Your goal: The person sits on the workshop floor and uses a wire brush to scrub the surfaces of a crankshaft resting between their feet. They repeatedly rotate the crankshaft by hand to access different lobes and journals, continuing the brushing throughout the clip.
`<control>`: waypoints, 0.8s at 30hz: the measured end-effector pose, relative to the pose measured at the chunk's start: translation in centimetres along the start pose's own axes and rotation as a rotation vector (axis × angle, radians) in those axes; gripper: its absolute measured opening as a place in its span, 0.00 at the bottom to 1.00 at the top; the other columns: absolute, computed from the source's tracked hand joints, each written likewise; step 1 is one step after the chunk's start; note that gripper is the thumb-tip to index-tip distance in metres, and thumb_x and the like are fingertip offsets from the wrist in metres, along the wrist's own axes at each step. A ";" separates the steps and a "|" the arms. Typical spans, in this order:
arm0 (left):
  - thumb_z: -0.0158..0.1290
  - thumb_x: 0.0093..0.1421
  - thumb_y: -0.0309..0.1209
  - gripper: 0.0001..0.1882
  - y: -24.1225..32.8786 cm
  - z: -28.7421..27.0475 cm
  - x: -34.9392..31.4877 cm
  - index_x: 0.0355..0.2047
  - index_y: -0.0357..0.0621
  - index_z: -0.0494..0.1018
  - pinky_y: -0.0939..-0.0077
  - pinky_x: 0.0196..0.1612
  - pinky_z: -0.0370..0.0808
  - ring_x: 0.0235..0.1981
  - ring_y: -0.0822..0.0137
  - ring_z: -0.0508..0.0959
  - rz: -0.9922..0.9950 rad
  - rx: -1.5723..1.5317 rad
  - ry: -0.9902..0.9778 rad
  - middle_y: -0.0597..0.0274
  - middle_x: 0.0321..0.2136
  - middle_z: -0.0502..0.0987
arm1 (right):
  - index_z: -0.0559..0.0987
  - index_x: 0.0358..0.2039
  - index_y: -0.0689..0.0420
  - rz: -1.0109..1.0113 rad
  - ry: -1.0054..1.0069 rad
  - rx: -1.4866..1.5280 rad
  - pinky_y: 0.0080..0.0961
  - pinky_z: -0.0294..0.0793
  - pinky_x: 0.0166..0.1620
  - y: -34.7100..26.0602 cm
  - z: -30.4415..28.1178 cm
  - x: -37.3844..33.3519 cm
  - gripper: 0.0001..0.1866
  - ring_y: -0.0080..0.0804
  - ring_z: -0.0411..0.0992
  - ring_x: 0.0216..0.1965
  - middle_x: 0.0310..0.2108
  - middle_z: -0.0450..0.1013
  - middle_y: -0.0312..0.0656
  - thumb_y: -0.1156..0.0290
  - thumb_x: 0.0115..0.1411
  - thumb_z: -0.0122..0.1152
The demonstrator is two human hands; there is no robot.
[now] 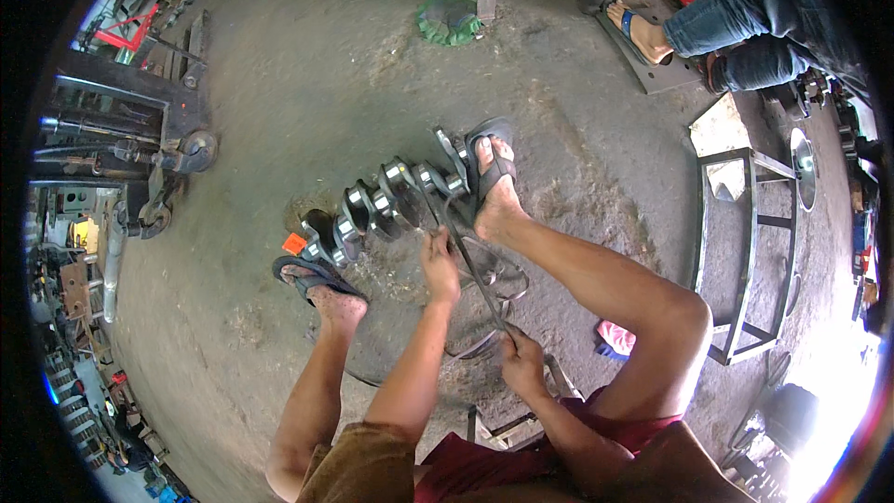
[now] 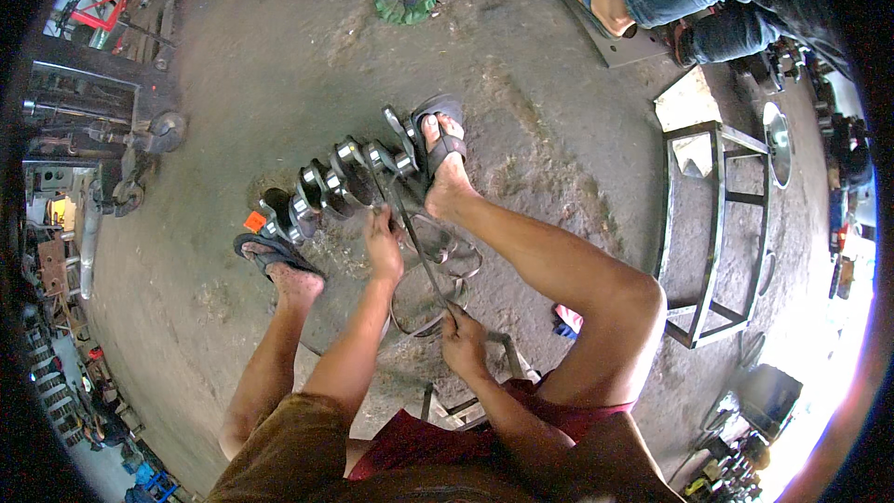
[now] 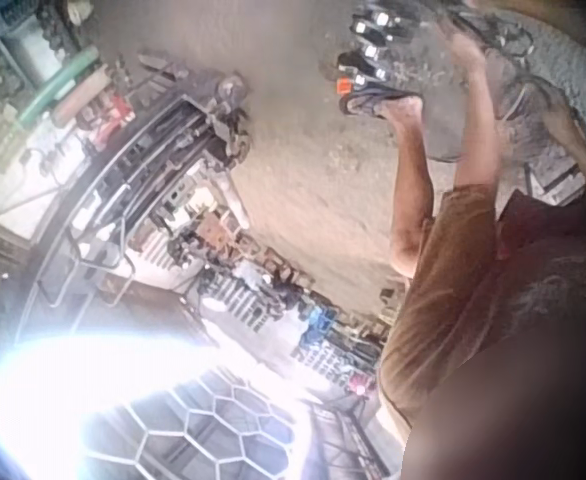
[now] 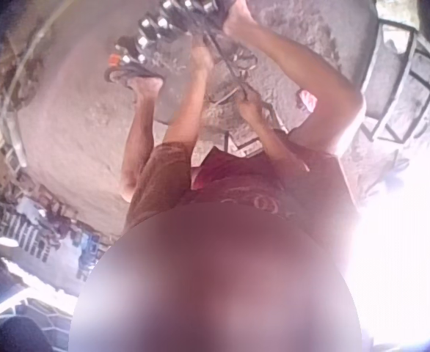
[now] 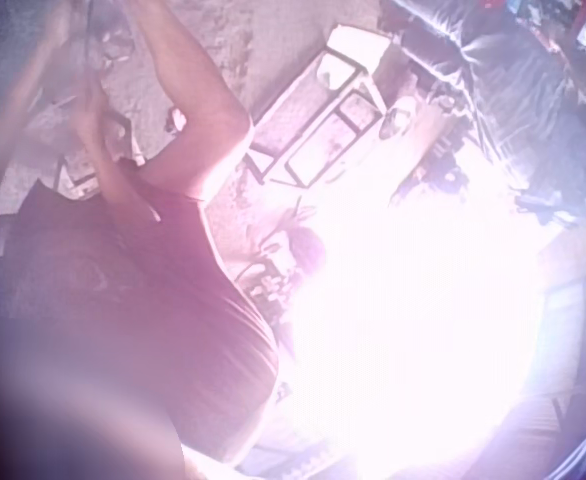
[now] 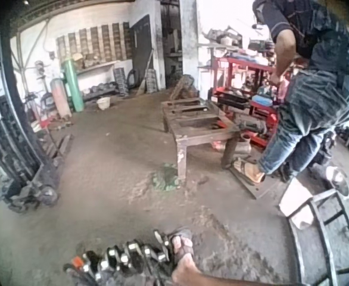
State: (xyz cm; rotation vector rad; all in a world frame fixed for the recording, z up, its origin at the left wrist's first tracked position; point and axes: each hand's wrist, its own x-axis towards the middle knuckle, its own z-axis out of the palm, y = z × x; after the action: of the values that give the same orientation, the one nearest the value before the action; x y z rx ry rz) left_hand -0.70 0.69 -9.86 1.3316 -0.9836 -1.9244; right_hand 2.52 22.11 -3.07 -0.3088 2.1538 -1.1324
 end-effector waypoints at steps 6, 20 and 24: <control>0.47 0.65 0.34 0.10 14.2 5.3 1.5 0.27 0.47 0.64 0.81 0.20 0.59 0.15 0.80 0.59 0.243 -0.043 -0.195 0.74 0.17 0.61 | 0.77 0.40 0.61 0.097 -0.067 -0.163 0.43 0.71 0.39 1.7 1.5 -0.3 0.13 0.55 0.73 0.37 0.33 0.74 0.59 0.66 0.62 0.50; 0.47 0.62 0.31 0.09 6.6 2.8 -12.5 0.26 0.45 0.62 0.81 0.19 0.57 0.13 0.77 0.58 -0.042 -0.123 0.001 0.69 0.18 0.61 | 0.75 0.29 0.62 -0.032 -0.024 0.174 0.40 0.69 0.32 -2.8 5.6 11.4 0.12 0.56 0.71 0.27 0.25 0.72 0.58 0.65 0.60 0.52; 0.47 0.62 0.31 0.09 6.0 3.4 -9.9 0.25 0.47 0.62 0.81 0.20 0.56 0.15 0.78 0.59 -0.033 -0.132 0.027 0.71 0.18 0.61 | 0.77 0.39 0.60 -0.107 0.059 0.052 0.38 0.71 0.34 -4.5 3.4 8.1 0.12 0.53 0.74 0.31 0.28 0.74 0.57 0.69 0.62 0.49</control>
State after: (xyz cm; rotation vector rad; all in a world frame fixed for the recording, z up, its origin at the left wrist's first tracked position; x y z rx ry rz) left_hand -0.40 6.18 0.93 1.3019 -0.8119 -1.9548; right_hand -1.73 13.31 -4.56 -0.3752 2.1774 -1.2706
